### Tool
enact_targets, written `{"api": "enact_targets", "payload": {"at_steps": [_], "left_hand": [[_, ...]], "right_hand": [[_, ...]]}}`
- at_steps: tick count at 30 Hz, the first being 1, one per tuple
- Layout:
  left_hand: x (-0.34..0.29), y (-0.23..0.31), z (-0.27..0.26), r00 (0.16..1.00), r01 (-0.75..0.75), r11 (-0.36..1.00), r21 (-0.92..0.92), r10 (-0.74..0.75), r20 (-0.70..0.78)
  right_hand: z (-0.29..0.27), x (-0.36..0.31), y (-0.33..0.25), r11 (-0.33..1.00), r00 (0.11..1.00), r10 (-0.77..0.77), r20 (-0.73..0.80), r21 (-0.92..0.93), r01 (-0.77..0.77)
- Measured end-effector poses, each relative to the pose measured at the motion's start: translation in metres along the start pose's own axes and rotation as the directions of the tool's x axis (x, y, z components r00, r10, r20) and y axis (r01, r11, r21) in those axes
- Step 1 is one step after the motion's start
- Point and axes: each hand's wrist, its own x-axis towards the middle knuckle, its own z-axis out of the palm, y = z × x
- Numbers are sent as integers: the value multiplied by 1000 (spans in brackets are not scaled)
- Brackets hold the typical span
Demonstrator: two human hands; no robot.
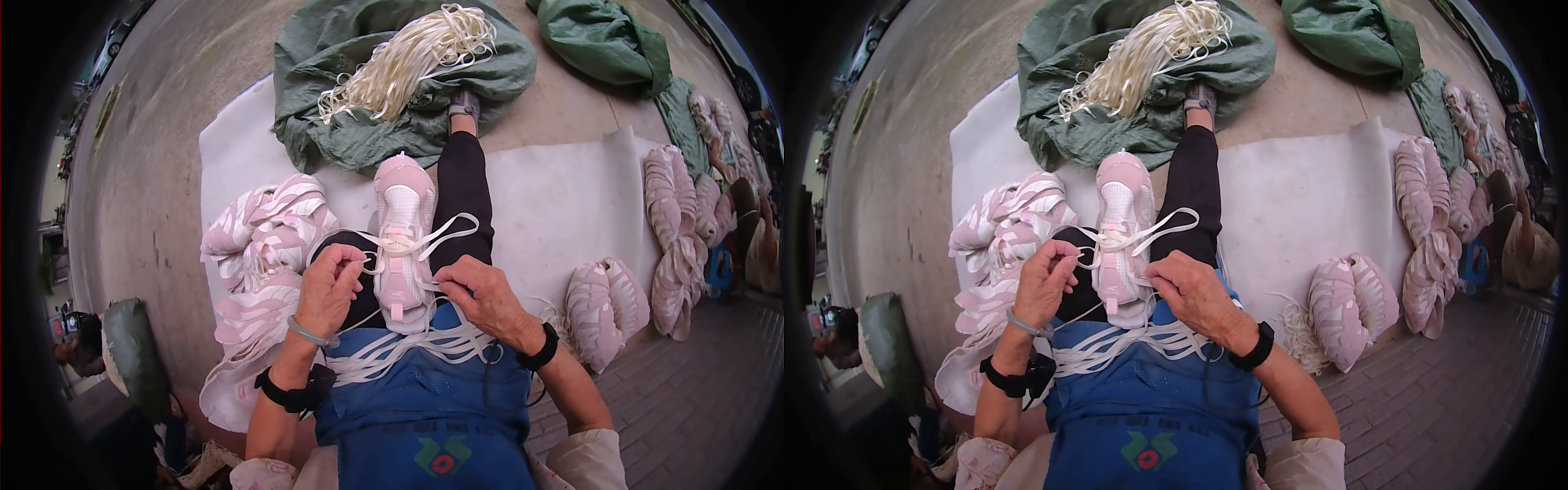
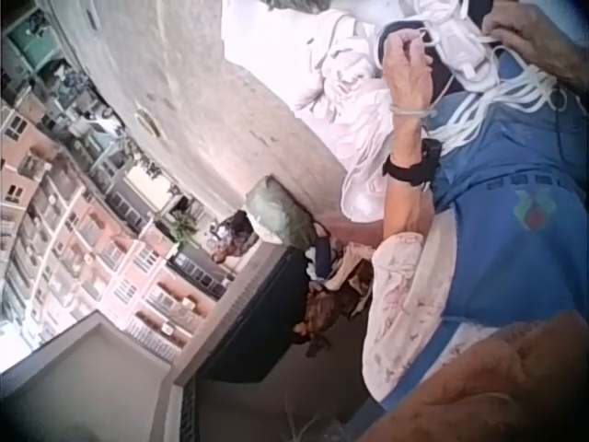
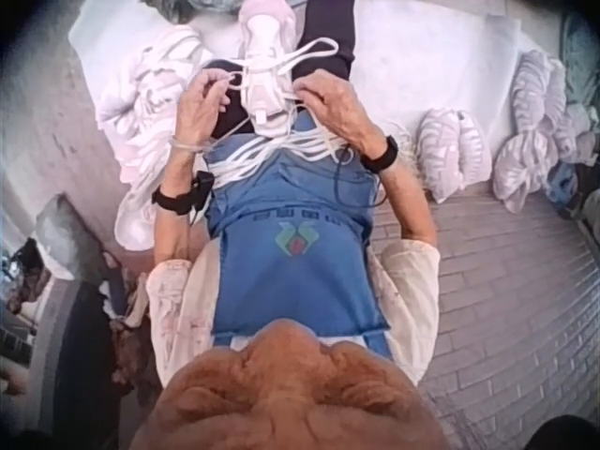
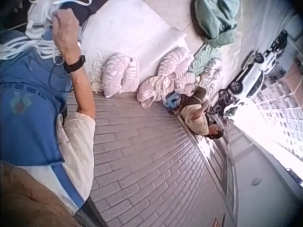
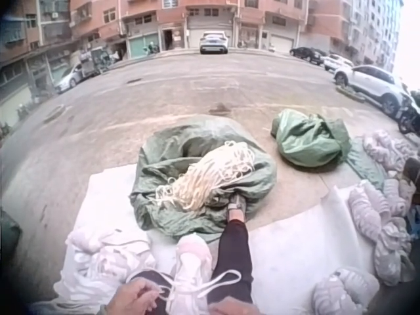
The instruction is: The recorder is inserting laces into several pink and white sneakers, pulling them through the eyelets and arranging the surplus lace.
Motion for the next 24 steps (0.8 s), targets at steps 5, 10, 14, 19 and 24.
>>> {"api": "enact_targets", "payload": {"at_steps": [5,10,14,19,24], "left_hand": [[-2,8,-15,982,-185,980,73,187,-27],[-3,20,-10,873,-487,754,440,427,235],[-1,2,8,884,-423,728,539,462,69],[5,-3,19,858,-421,690,588,514,12],[8,-7,18,868,-431,705,563,494,45]], "right_hand": [[8,-4,5,998,1000,-8,25,62,7],[9,-1,6,998,999,-32,18,56,31],[11,-1,7,998,999,-29,22,52,28],[11,-1,9,999,999,-12,32,50,11],[11,-1,9,999,999,-15,34,29,14]]}}
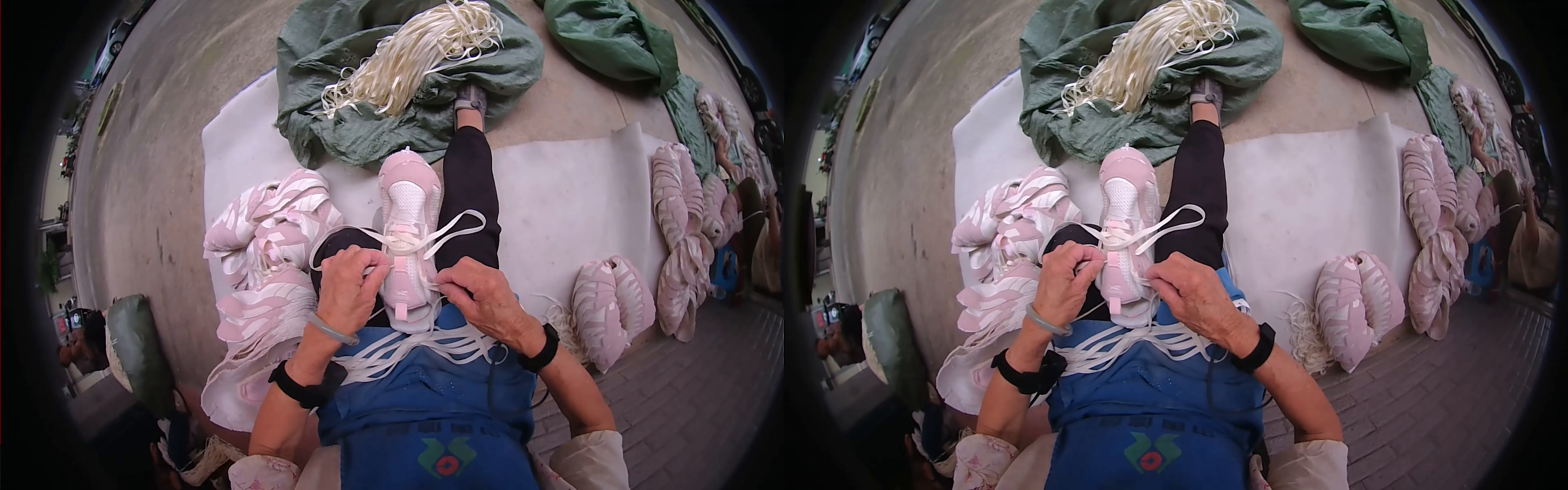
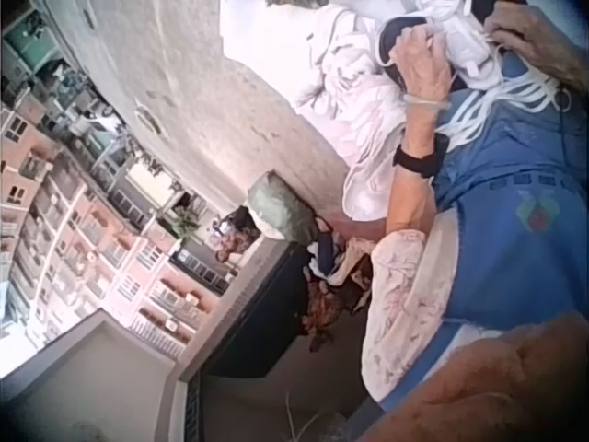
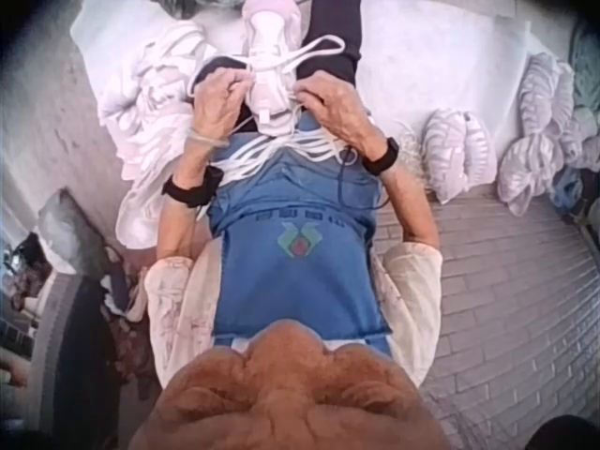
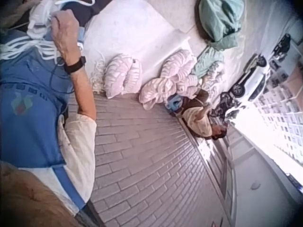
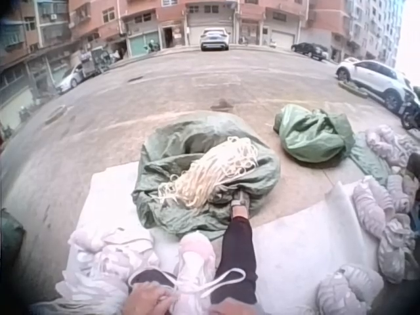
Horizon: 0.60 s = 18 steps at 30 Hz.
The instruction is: The recorder is inserting laces into several pink and white sneakers, pulling them through the eyelets and arranging the surplus lace.
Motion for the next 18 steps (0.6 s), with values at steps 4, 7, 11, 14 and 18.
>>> {"api": "enact_targets", "payload": {"at_steps": [4,7,11,14,18], "left_hand": [[-2,-14,3,987,134,967,-217,-111,112],[0,-16,2,966,226,920,-319,-171,194],[-1,-19,0,932,319,869,-378,-216,290],[1,-15,-4,913,355,864,-357,-239,331],[1,-10,-6,924,355,837,-417,-246,294]], "right_hand": [[2,1,-1,1000,1000,-1,-21,4,1],[2,1,0,1000,1000,4,-15,-3,-5],[-2,-5,-5,999,999,-8,48,36,7],[1,-13,-3,991,987,-93,131,-82,104],[1,-16,-3,990,987,-101,122,-83,112]]}}
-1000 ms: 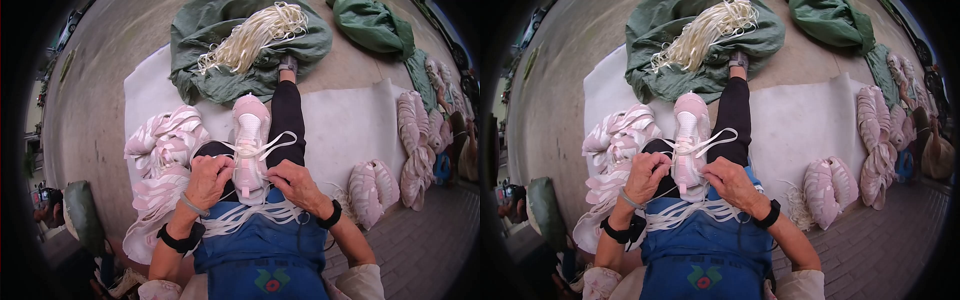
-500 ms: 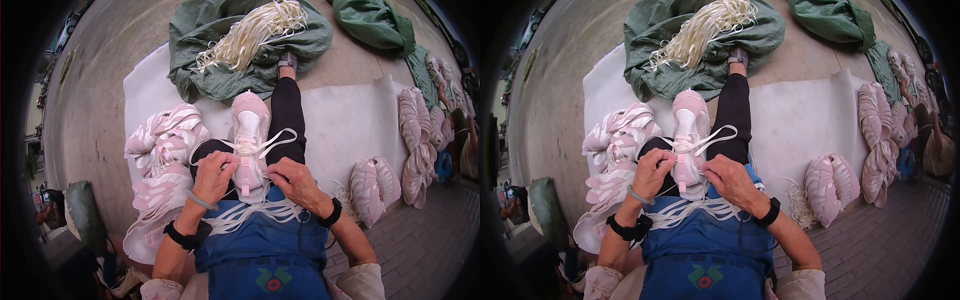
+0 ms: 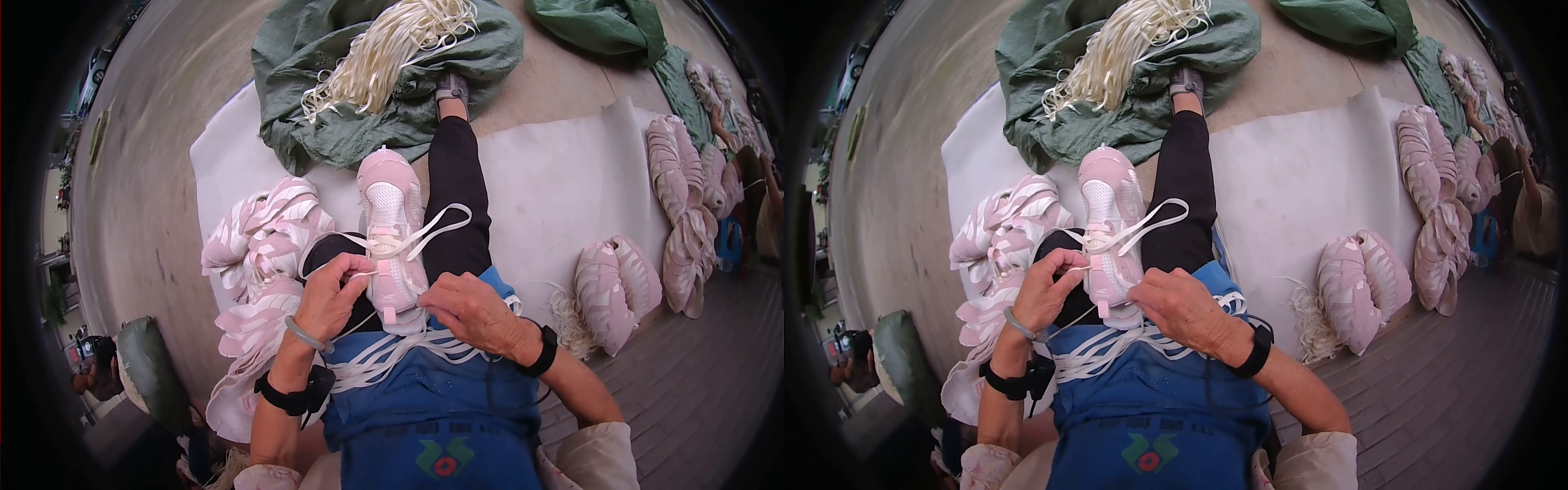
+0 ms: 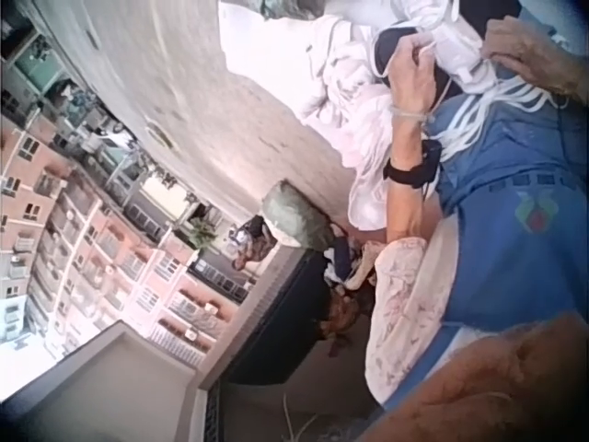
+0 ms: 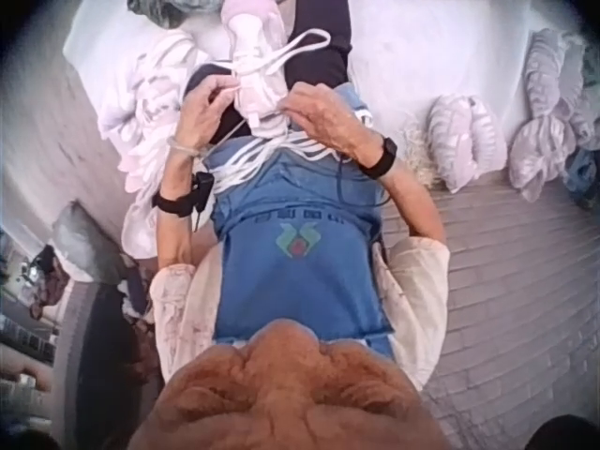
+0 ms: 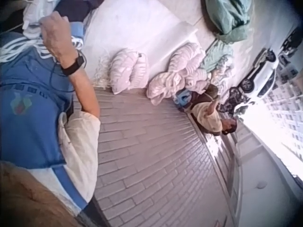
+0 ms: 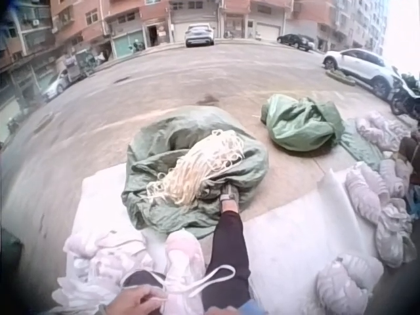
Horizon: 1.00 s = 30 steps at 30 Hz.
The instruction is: The recorder is inserting laces into several pink and white sneakers, pulling them through the eyelets and arranging the surplus lace.
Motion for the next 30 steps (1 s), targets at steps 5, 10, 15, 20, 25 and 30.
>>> {"api": "enact_targets", "payload": {"at_steps": [5,10,15,20,25,30], "left_hand": [[1,6,1,1000,25,993,114,-26,8],[3,5,-3,996,71,997,7,-71,61],[4,3,-7,983,157,977,-142,-141,120],[0,-2,-10,986,158,964,-215,-142,88],[-12,7,-18,997,19,945,-327,-40,-58],[-15,11,-31,971,-198,852,-485,103,-214]], "right_hand": [[-1,-4,-2,996,997,-52,48,-64,55],[2,-7,2,994,995,-82,49,-70,85],[0,4,-1,1000,999,0,-36,-23,-1],[-4,35,-12,998,983,61,-171,-21,-65],[8,52,-13,983,988,100,-117,-139,-116],[11,61,-36,917,983,177,-49,-355,-183]]}}
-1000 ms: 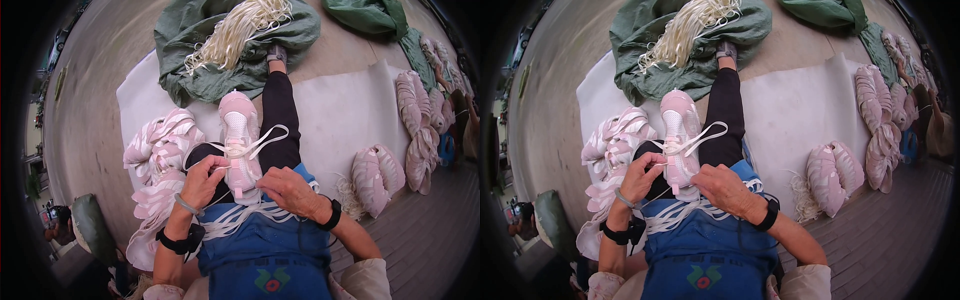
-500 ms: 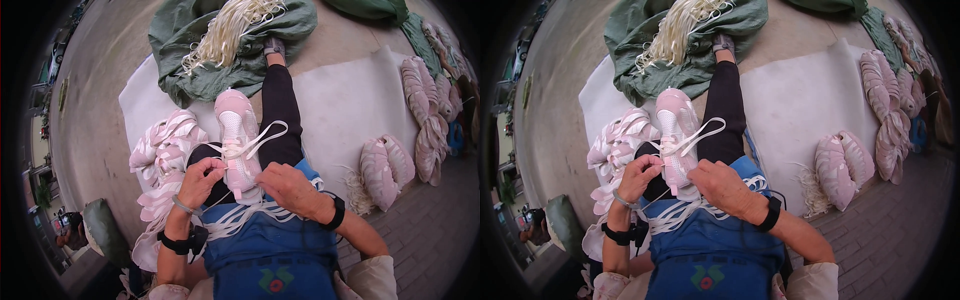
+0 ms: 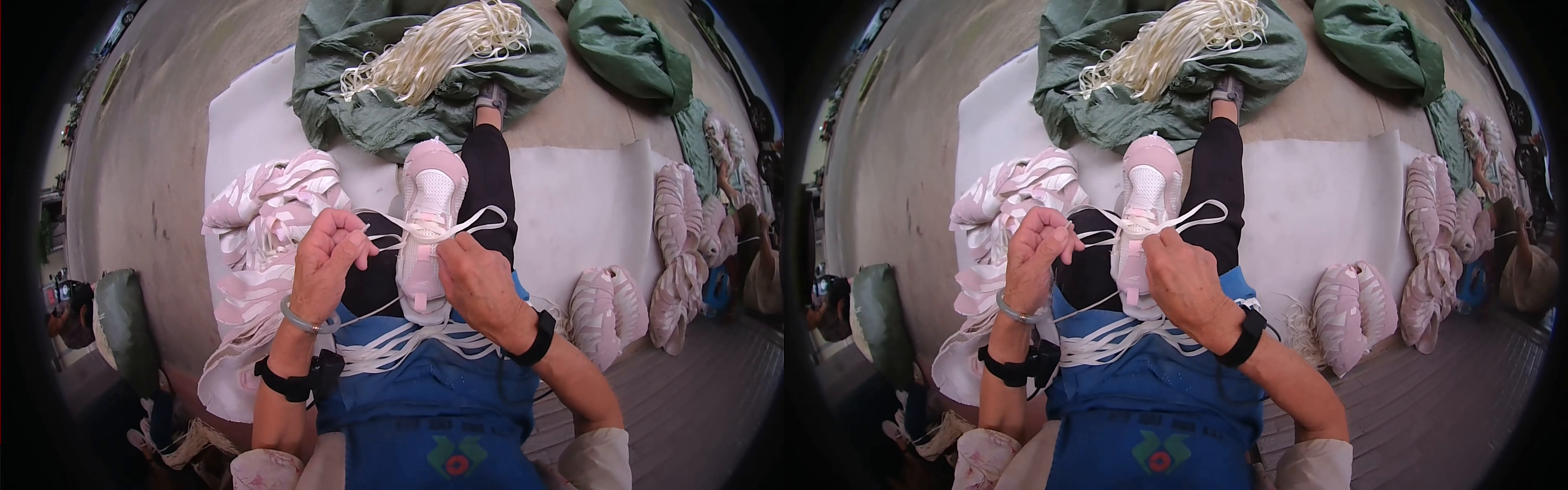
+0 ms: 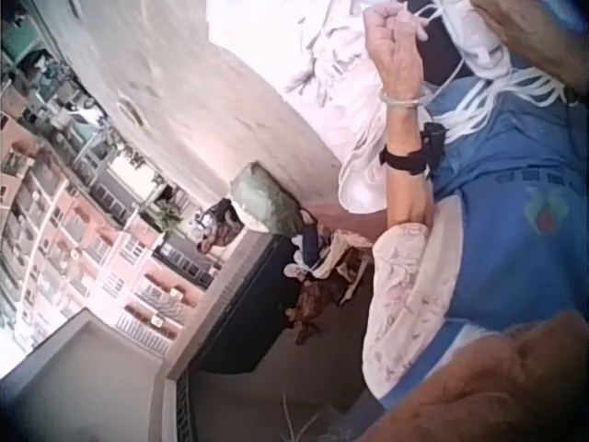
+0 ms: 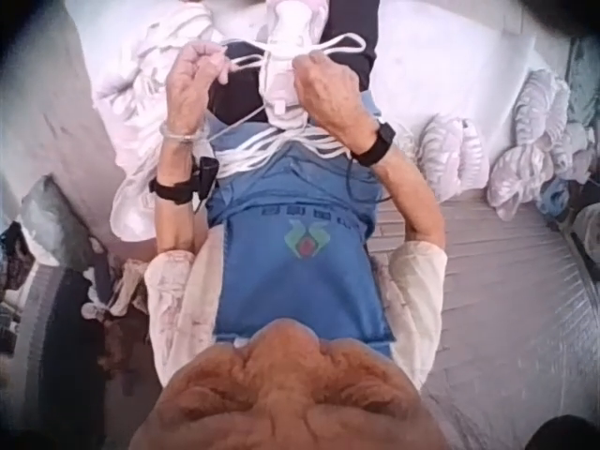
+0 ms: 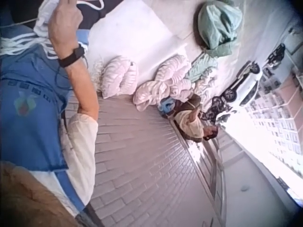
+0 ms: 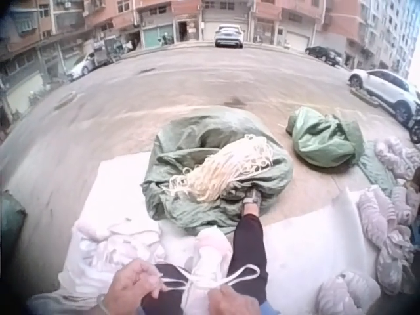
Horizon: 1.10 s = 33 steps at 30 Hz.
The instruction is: The recorder is inserting laces into several pink and white sneakers, pulling them through the eyelets and arranging the surplus lace.
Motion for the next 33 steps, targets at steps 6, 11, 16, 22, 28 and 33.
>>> {"api": "enact_targets", "payload": {"at_steps": [6,11,16,22,28,33], "left_hand": [[17,11,12,994,-107,973,-203,101,-40],[19,9,4,997,-55,993,107,50,50],[2,-7,11,981,-189,864,466,152,117],[0,-42,22,958,-276,715,643,256,127],[-1,-38,24,983,-185,767,615,142,119],[1,-37,22,986,-156,772,616,85,143]], "right_hand": [[1,7,-4,986,997,31,68,-168,-19],[-4,13,-8,984,997,61,53,-169,-51],[-1,18,-2,991,996,48,76,-129,-38],[-6,19,1,1000,998,-3,58,-19,4],[-11,21,4,989,992,81,98,115,-93],[-11,24,8,901,937,266,227,287,-325]]}}
